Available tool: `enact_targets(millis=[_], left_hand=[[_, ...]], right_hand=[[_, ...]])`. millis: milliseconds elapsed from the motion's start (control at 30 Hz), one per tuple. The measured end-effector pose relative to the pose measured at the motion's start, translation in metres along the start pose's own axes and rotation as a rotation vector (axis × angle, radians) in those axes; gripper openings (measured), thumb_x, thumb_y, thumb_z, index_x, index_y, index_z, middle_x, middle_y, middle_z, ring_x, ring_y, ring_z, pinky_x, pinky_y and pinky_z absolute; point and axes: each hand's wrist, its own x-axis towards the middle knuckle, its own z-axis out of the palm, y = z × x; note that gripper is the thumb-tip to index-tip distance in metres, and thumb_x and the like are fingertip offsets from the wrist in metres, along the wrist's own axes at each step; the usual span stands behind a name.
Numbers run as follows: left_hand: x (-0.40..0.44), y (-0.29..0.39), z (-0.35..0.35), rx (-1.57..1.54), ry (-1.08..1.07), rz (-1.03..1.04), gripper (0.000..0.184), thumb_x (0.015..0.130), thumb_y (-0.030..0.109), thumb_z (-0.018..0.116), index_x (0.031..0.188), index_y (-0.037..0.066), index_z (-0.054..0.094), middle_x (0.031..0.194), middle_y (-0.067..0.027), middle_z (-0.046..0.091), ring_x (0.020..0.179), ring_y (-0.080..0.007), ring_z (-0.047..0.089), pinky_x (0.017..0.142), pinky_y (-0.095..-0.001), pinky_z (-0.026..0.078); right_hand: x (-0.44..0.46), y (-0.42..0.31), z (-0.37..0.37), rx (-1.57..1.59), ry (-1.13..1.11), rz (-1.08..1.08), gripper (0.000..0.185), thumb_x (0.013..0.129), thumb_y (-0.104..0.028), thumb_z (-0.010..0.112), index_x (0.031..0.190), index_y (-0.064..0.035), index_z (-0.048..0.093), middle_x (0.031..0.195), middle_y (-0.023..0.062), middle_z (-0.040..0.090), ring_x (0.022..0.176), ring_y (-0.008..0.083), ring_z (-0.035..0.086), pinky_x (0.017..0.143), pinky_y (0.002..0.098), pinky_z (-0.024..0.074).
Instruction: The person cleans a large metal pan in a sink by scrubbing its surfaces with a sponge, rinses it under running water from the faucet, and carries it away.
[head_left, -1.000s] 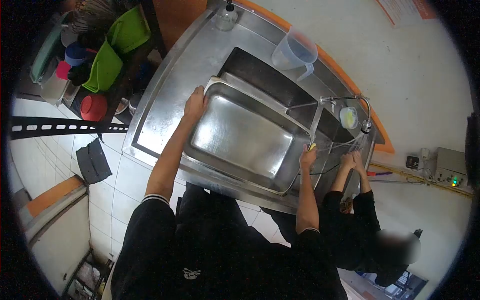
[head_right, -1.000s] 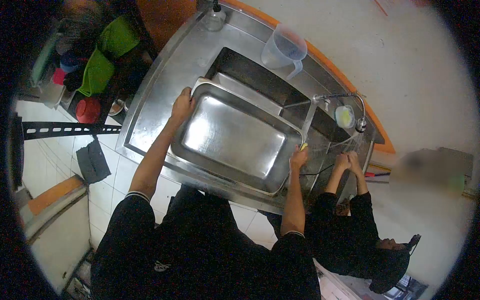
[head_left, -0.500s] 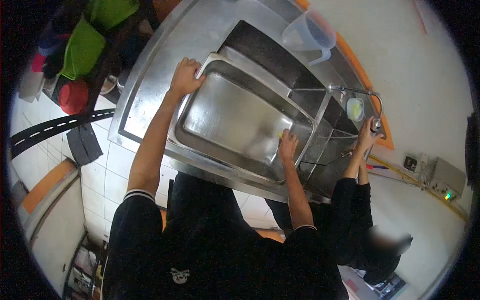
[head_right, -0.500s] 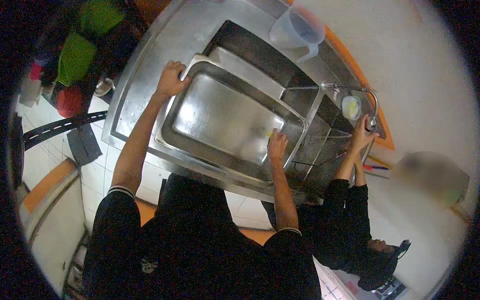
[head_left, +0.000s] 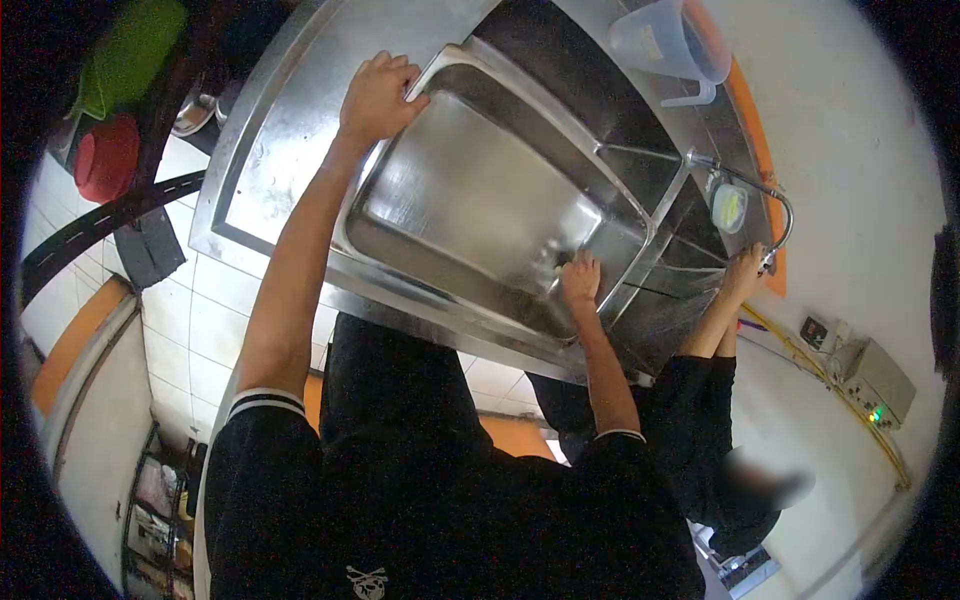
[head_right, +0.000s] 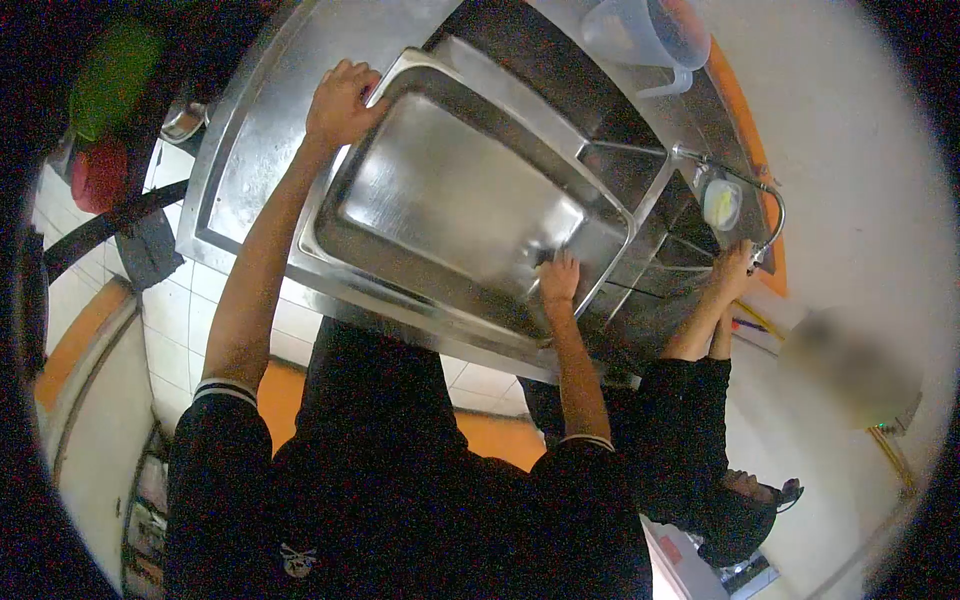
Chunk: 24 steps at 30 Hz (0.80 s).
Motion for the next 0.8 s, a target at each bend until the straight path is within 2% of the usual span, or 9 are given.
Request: enact_targets(millis=[67,133,267,400,467,500,567,667,800], left_hand=[[-0.004,0.0,0.001,0.007,-0.058,-0.033,0.023,0.07,0.029,0.065,0.075,0.007,0.059,0.076,-0.0065,0.052,0.082,-0.0256,0.049,0.075,-0.038,0.04],[0.001,-0.002,0.001,0.018,-0.088,-0.066,0.024,0.068,0.028,0.067,0.077,0.008,0.06,0.079,-0.005,0.055,0.086,-0.0239,0.05,0.078,-0.0369,0.039],[-0.004,0.0,0.001,-0.01,-0.06,-0.027,0.024,0.068,0.028,0.067,0.076,0.007,0.06,0.079,-0.0057,0.055,0.086,-0.0243,0.05,0.079,-0.0372,0.04],[-0.002,-0.003,0.001,-0.014,-0.028,-0.017,0.024,0.068,0.029,0.067,0.074,0.006,0.059,0.079,-0.0061,0.055,0.085,-0.0249,0.05,0.078,-0.0376,0.04],[-0.001,-0.002,0.001,0.001,-0.047,-0.025,0.025,0.069,0.029,0.067,0.074,0.006,0.059,0.078,-0.0062,0.055,0.084,-0.0251,0.051,0.078,-0.0378,0.041],[-0.002,-0.002,0.0,0.025,-0.058,-0.036,0.025,0.069,0.029,0.067,0.074,0.006,0.06,0.078,-0.0063,0.055,0.084,-0.0252,0.051,0.078,-0.0379,0.041],[-0.003,-0.005,0.002,0.002,-0.023,-0.021,0.025,0.069,0.029,0.067,0.075,0.006,0.06,0.077,-0.0065,0.055,0.084,-0.0251,0.051,0.078,-0.0378,0.041],[-0.003,-0.005,0.004,-0.023,-0.015,-0.005,0.025,0.069,0.029,0.067,0.076,0.005,0.061,0.076,-0.0066,0.054,0.084,-0.0249,0.051,0.078,-0.0378,0.041],[-0.002,-0.002,0.003,0.002,-0.029,-0.023,0.026,0.069,0.029,0.066,0.078,0.005,0.062,0.077,-0.0068,0.055,0.084,-0.0252,0.051,0.078,-0.038,0.041]], right_hand=[[-0.022,-0.004,0.02,-0.053,-0.026,-0.036,0.018,0.079,-0.021,0.052,0.086,-0.0132,0.067,0.1,0.0107,0.062,0.106,0.0256,0.051,0.087,0.0403,0.039],[-0.053,0.004,0.087,-0.037,-0.171,-0.27,0.021,0.081,-0.021,0.051,0.09,-0.0106,0.066,0.112,0.01,0.057,0.108,0.0229,0.049,0.09,0.0397,0.0363],[-0.044,-0.007,0.027,0.05,-0.104,-0.237,0.019,0.077,-0.019,0.053,0.09,-0.0092,0.064,0.106,0.0099,0.058,0.105,0.0234,0.05,0.081,0.0403,0.0414],[-0.032,-0.025,0.042,0.019,0.06,0.012,0.015,0.082,-0.012,0.05,0.087,-0.0068,0.063,0.1,0.0136,0.06,0.1,0.0258,0.055,0.075,0.0364,0.0466],[-0.034,-0.045,0.054,0.46,-0.15,0.423,0.013,0.079,-0.014,0.058,0.087,-0.0046,0.063,0.09,0.0181,0.063,0.086,0.0346,0.059,0.075,0.0434,0.0476],[-0.034,-0.054,0.082,0.56,-0.065,0.408,0.019,0.074,-0.018,0.066,0.083,-0.0017,0.063,0.08,0.0194,0.063,0.075,0.0405,0.059,0.071,0.047,0.048],[-0.016,-0.08,0.015,0.663,-0.064,0.279,0.025,0.069,-0.023,0.071,0.079,-0.0008,0.064,0.081,0.0192,0.063,0.077,0.0395,0.06,0.073,0.044,0.0482],[0.004,-0.108,0.028,0.743,0.155,0.055,0.027,0.069,-0.024,0.071,0.077,-0.0002,0.064,0.083,0.02,0.063,0.078,0.0398,0.059,0.072,0.0428,0.0485],[-0.022,-0.058,0.017,0.338,-0.256,-0.047,0.023,0.074,-0.02,0.064,0.086,-0.0002,0.064,0.092,0.0207,0.062,0.084,0.0366,0.061,0.077,0.0386,0.0503]])
